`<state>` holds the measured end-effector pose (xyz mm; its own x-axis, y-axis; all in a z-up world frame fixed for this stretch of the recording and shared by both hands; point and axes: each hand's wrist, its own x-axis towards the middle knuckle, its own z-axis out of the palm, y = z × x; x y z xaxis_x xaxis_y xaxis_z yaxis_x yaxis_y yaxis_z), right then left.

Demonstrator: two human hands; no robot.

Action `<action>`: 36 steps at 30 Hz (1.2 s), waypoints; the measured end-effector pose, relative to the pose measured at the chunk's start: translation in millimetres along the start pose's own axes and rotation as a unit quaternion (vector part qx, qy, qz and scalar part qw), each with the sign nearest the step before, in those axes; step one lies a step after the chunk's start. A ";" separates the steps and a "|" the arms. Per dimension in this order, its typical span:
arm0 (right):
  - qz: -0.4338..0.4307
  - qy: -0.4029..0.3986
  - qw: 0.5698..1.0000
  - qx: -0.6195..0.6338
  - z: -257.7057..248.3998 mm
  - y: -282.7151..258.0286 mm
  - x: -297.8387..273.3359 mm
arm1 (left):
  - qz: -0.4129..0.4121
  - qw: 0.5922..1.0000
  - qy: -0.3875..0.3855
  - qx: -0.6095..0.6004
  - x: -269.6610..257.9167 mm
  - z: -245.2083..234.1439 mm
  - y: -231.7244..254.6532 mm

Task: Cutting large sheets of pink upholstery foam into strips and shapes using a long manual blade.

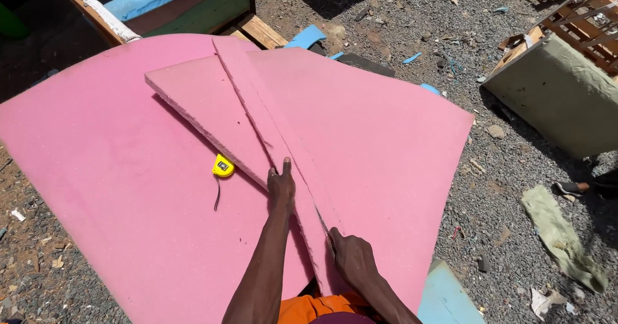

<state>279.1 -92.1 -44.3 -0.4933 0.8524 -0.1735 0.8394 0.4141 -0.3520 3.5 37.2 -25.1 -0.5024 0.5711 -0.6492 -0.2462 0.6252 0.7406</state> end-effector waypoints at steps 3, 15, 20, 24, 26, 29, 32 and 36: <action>-0.011 -0.001 1.000 0.027 -8.5 1.9 -13.9 | 0.022 0.999 0.033 -0.022 0.3 4.8 2.2; 0.022 0.006 0.998 0.050 -3.3 -3.9 80.4 | 0.031 0.990 -0.039 0.131 -104.1 0.7 -57.8; 0.003 0.018 1.000 0.012 8.4 -19.9 130.6 | 0.038 0.990 -0.039 0.133 -78.8 -5.1 -70.6; -0.003 0.013 0.998 0.068 -9.0 -30.0 104.0 | 0.045 0.988 -0.044 0.140 -98.4 -19.2 -63.4; 0.033 -0.018 0.995 0.087 -19.7 -29.1 68.6 | 0.038 0.987 -0.053 0.147 -119.5 -28.3 -43.8; 0.037 -0.035 0.998 0.031 4.3 -10.0 40.1 | 0.045 0.983 -0.061 0.166 -118.0 -26.3 -46.4; 0.026 -0.003 1.000 0.014 29.9 -4.7 91.6 | 0.045 0.984 -0.064 0.159 -105.3 -28.0 -43.2; 0.045 0.002 0.996 0.071 4.2 -23.5 90.3 | 0.051 0.981 -0.054 0.177 -103.2 -24.6 -51.0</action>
<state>213.9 -26.2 -55.6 -0.4162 0.8856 -0.2063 0.8392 0.2868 -0.4620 47.5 -66.8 8.5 -0.4137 0.6814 -0.6038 0.1134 0.6966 0.7084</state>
